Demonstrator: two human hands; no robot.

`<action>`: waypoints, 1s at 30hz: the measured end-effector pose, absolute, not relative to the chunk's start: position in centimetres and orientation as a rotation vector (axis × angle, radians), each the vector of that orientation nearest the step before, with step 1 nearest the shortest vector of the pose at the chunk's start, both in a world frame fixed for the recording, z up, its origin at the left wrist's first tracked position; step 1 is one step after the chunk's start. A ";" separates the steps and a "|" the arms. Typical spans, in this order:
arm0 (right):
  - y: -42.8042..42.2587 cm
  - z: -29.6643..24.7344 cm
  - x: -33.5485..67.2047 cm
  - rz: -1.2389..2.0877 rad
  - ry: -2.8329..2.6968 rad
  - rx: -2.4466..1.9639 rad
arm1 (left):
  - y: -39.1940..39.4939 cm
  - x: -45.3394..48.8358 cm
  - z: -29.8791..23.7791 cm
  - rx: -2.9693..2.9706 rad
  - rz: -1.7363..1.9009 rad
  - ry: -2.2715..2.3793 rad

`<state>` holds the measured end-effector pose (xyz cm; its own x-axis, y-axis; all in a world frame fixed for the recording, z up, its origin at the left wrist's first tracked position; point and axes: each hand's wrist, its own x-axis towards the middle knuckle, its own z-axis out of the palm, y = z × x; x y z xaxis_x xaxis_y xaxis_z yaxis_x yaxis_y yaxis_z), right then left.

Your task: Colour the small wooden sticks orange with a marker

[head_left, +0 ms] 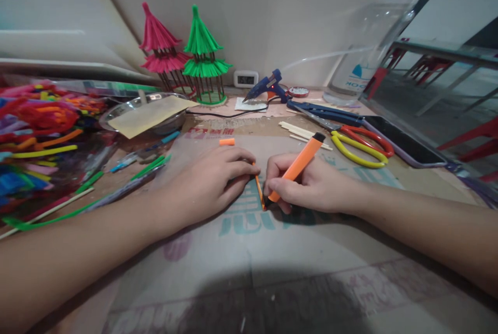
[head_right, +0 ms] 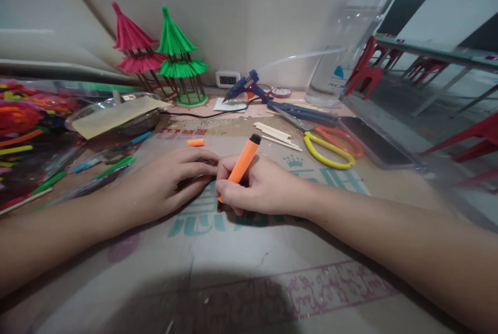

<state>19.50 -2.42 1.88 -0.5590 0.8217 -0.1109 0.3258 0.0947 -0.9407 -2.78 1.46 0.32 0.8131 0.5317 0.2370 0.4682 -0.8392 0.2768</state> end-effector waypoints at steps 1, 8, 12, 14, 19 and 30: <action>-2.4 1.9 19.5 1.460 -1.924 -1.125 | 1.5 -2.8 0.3 2.792 0.454 0.782; -2.2 1.6 19.5 1.420 -1.895 -1.155 | 1.4 -2.7 0.1 2.787 0.473 0.777; -1.9 1.2 19.3 1.255 -1.828 -1.195 | 1.4 -2.7 0.1 2.799 0.513 0.768; -1.8 1.0 19.3 1.223 -1.827 -1.191 | 1.4 -2.7 0.1 2.803 0.521 0.768; -1.6 1.1 19.2 1.176 -1.867 -1.210 | 1.4 -2.6 0.1 2.803 0.509 0.758; -1.8 1.0 19.5 1.314 -1.890 -1.161 | 1.4 -2.8 0.1 2.806 0.518 0.767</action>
